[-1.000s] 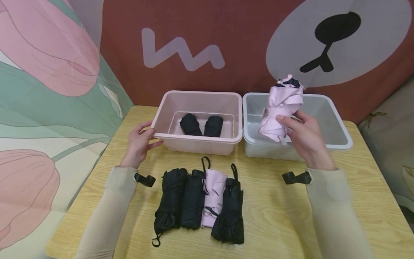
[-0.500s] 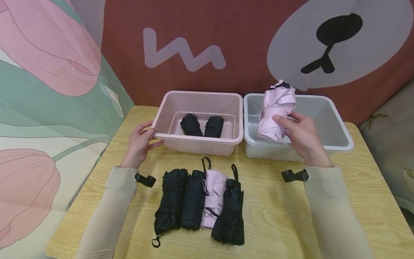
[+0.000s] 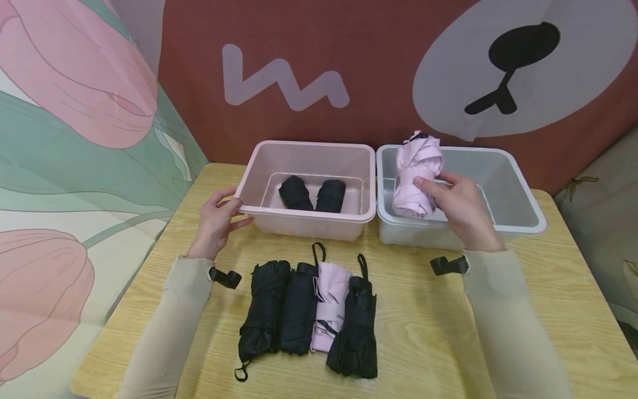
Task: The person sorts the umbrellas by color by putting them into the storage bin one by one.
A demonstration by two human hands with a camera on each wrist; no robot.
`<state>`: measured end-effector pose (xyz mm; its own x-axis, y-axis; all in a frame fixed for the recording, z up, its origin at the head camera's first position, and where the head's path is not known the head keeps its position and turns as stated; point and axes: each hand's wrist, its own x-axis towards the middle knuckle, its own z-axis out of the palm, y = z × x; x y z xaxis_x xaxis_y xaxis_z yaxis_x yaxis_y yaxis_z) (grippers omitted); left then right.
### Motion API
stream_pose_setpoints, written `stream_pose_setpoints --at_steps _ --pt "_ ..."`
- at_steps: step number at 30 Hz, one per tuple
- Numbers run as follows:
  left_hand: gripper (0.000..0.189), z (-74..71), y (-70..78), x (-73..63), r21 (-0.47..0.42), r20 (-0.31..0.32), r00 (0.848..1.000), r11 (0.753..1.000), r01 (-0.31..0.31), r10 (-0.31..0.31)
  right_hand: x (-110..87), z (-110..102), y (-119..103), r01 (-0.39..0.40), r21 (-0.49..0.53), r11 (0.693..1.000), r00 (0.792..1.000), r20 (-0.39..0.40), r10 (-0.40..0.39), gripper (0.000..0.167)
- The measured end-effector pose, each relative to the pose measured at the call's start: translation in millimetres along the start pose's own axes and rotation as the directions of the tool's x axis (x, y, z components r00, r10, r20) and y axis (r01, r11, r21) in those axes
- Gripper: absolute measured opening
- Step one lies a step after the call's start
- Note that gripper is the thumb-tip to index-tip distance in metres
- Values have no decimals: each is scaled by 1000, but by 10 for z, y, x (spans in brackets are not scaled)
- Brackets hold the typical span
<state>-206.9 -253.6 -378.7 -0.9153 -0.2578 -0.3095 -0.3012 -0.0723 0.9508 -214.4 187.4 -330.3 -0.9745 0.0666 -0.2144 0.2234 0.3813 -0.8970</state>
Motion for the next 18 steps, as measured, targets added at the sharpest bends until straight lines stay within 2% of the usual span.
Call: stream_pose_setpoints --at_steps 18 --pt "48 12 -5 -4 5 -9 1000 1000 -16 16 82 33 -7 -40 22 999 999 12 40 89"
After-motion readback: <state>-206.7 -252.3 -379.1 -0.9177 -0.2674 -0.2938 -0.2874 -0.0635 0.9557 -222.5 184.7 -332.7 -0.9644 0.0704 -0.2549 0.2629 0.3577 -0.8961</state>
